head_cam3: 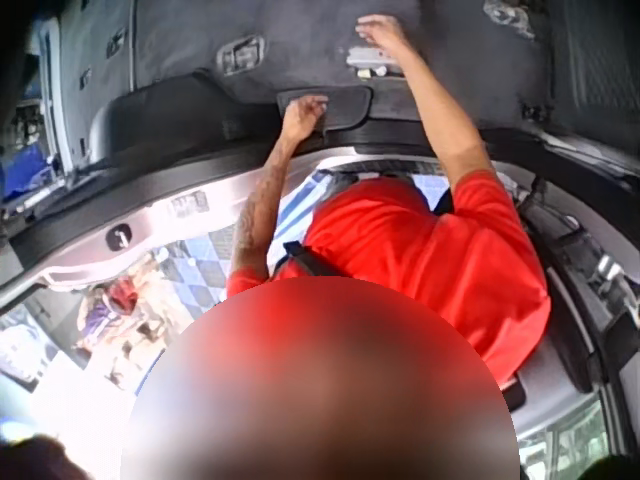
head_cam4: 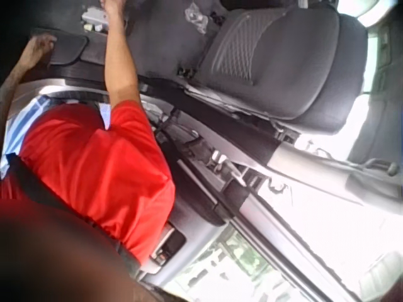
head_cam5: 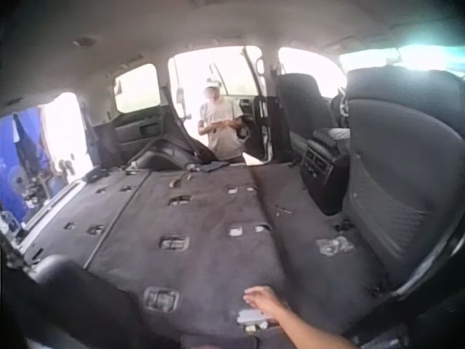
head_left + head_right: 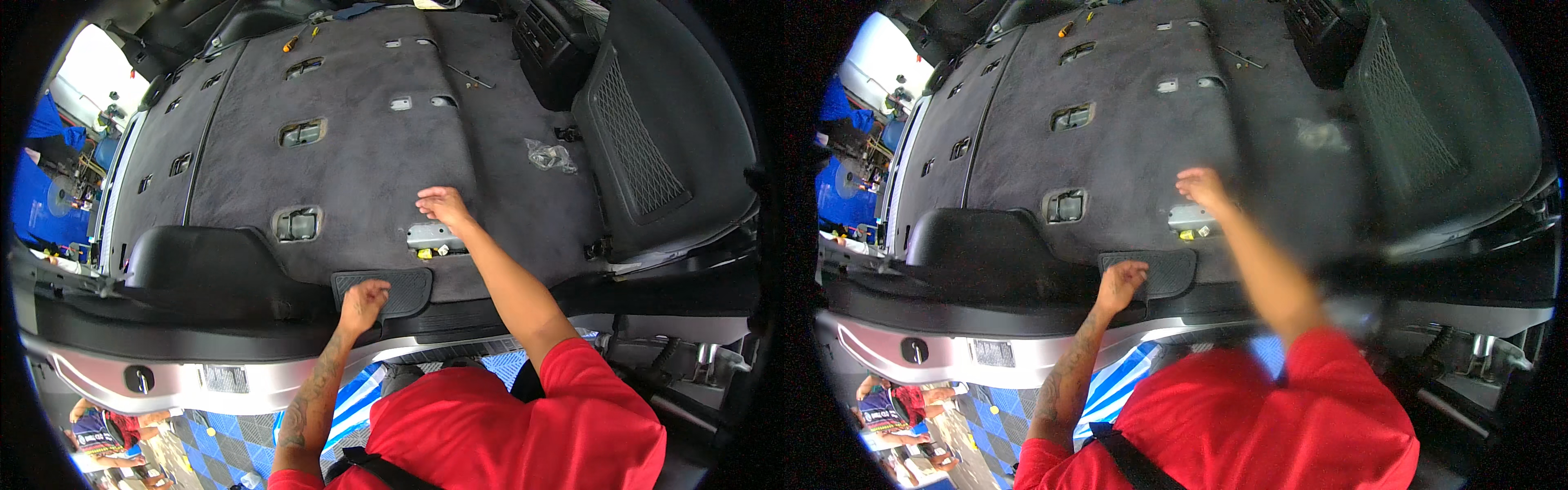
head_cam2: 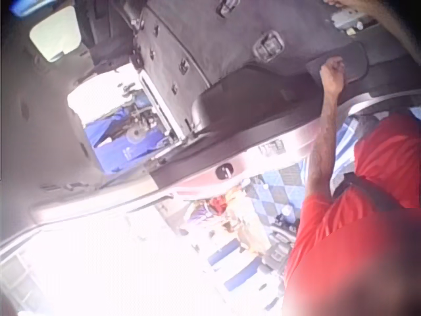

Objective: The person works inside a silver car with the rear seats removed, handling a car radio unit, plastic bags of clips, and a socket wrench. They position the radio into the dashboard opening, adjust its placement, and use the wrench on fasteners near the floor while another person assists from the driver's side.

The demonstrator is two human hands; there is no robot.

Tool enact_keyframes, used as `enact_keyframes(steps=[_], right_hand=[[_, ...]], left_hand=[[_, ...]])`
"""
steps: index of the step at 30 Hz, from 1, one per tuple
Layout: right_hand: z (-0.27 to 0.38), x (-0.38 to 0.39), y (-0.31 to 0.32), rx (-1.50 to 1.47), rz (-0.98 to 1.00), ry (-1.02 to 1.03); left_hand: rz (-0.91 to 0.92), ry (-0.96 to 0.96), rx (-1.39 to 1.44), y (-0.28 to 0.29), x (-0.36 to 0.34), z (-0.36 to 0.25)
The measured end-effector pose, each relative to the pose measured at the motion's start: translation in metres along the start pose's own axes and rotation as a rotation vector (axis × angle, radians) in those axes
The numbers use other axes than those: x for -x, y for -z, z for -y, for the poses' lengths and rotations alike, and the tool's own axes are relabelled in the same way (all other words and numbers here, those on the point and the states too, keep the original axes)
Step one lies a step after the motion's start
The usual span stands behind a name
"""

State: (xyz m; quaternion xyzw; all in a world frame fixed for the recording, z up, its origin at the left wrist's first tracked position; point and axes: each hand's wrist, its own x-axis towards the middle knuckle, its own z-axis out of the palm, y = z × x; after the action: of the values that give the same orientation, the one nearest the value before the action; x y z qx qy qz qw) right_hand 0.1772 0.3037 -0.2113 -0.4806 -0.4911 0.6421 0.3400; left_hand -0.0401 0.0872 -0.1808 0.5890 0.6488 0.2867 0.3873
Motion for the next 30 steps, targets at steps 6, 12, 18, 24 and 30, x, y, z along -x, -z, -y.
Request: enact_keyframes(steps=[6, 12, 18, 24, 30], right_hand=[[0.002, 0.017, -0.027, -0.102, 0.056, 0.027], [0.031, 0.076, -0.061, 0.348, -0.079, 0.430], [0.051, 0.126, -0.041, 0.561, -0.206, 0.482], [0.034, 0.188, -0.001, 0.674, -0.246, 0.081], [0.120, 0.229, -0.029, 0.184, 0.261, 0.193]], left_hand=[[-0.065, 0.032, 0.334, 0.024, -0.092, -0.010], [0.236, 0.498, 1.163, -0.016, -0.138, -0.036], [0.354, 0.548, 1.218, -0.026, -0.154, -0.039], [0.220, 0.247, 0.810, 0.004, -0.165, -0.030], [0.590, -0.100, 0.304, -0.014, -0.097, -0.019]])
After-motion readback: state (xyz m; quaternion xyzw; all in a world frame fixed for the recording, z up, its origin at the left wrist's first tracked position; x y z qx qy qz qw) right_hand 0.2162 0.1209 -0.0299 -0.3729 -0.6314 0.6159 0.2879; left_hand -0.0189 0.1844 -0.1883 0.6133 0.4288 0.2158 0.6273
